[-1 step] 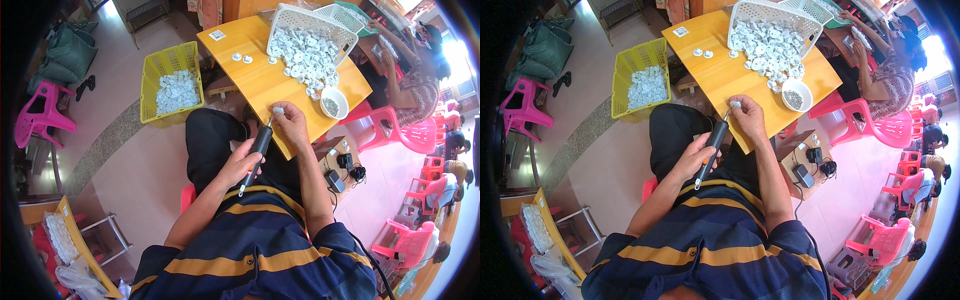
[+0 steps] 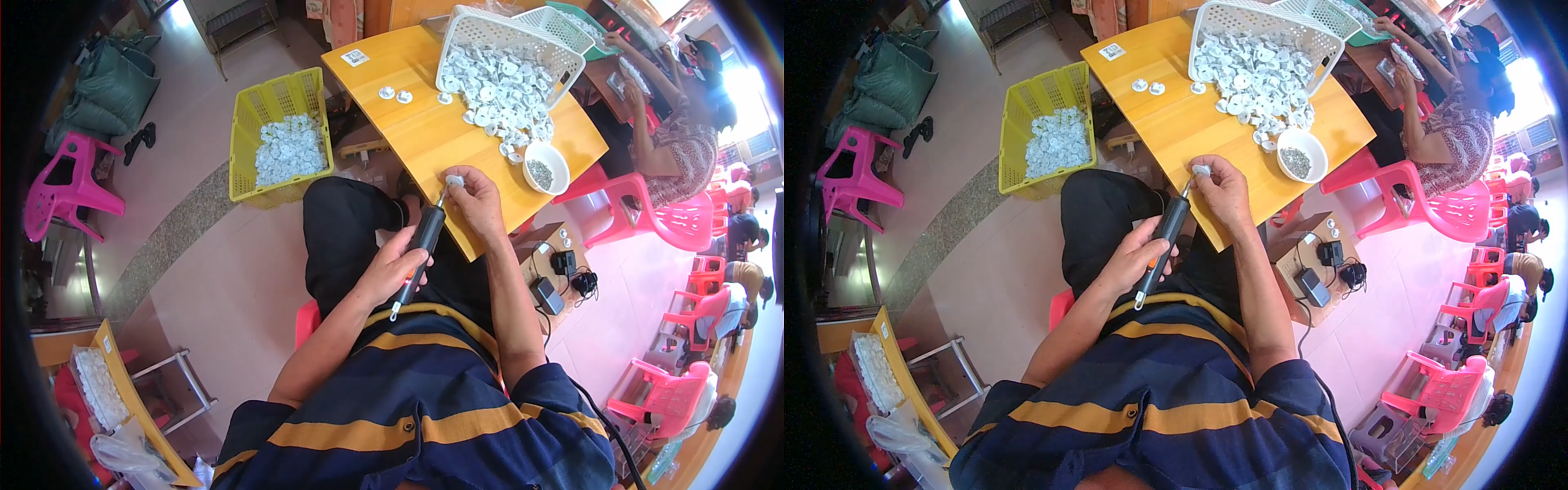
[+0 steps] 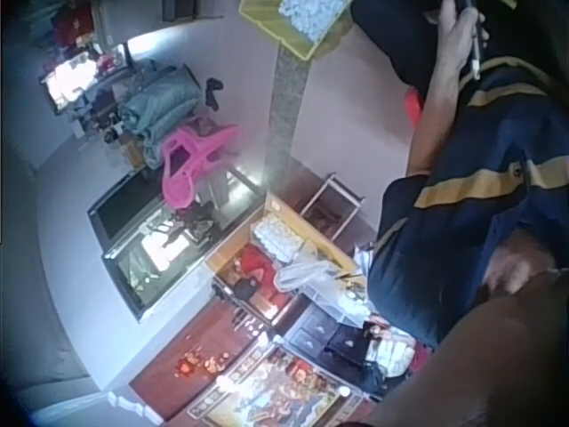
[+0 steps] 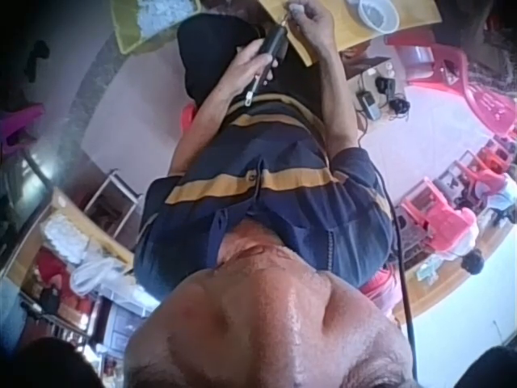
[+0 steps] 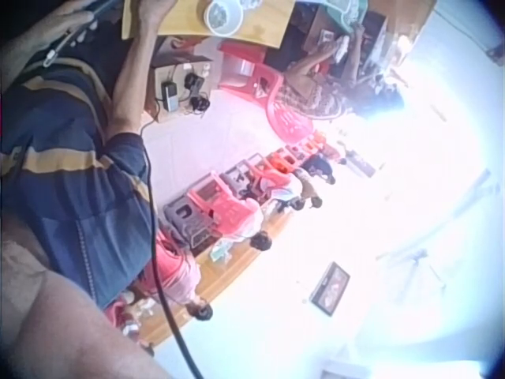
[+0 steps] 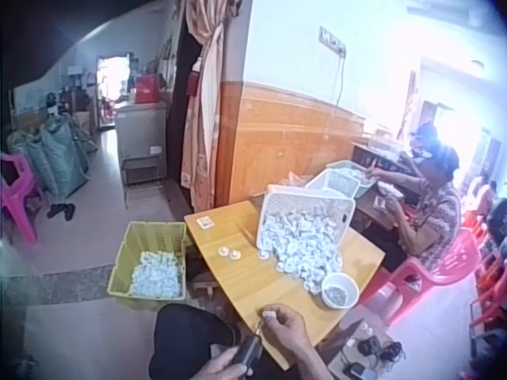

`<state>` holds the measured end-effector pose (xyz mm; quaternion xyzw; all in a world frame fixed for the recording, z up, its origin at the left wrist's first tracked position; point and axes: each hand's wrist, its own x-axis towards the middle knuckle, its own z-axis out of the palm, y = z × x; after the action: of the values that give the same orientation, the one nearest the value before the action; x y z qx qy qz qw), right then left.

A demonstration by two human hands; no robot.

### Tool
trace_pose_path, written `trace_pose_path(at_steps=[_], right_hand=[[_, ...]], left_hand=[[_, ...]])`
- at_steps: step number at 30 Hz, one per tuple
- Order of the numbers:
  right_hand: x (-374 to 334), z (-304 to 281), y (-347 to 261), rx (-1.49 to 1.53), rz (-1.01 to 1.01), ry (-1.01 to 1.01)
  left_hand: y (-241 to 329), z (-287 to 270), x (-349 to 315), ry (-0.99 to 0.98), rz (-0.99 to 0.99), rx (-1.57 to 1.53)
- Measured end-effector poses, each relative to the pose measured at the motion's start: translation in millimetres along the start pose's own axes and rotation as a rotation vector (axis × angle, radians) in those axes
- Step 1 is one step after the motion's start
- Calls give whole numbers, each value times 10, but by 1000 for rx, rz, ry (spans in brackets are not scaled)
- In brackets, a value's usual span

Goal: Assembling small white plastic components using an electric screwdriver in a workshop setting.

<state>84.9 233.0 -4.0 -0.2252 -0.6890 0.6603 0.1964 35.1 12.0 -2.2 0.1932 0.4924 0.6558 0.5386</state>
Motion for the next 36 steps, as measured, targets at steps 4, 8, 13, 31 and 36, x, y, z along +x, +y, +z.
trace_pose_path(at_steps=[4,8,13,31,36], right_hand=[[6,-14,23,5,-14,-9],[-10,-14,5,-3,0,-18],[13,-87,75,13,-13,-71],[42,-202,79,72,15,-193],[35,-200,79,61,15,-194]], left_hand=[[15,-4,5,-11,-25,7],[14,-10,0,-8,-37,-16],[62,-15,-27,-17,-72,-77],[48,-21,-48,-49,-64,-175],[39,-39,-51,-65,-50,-174]])
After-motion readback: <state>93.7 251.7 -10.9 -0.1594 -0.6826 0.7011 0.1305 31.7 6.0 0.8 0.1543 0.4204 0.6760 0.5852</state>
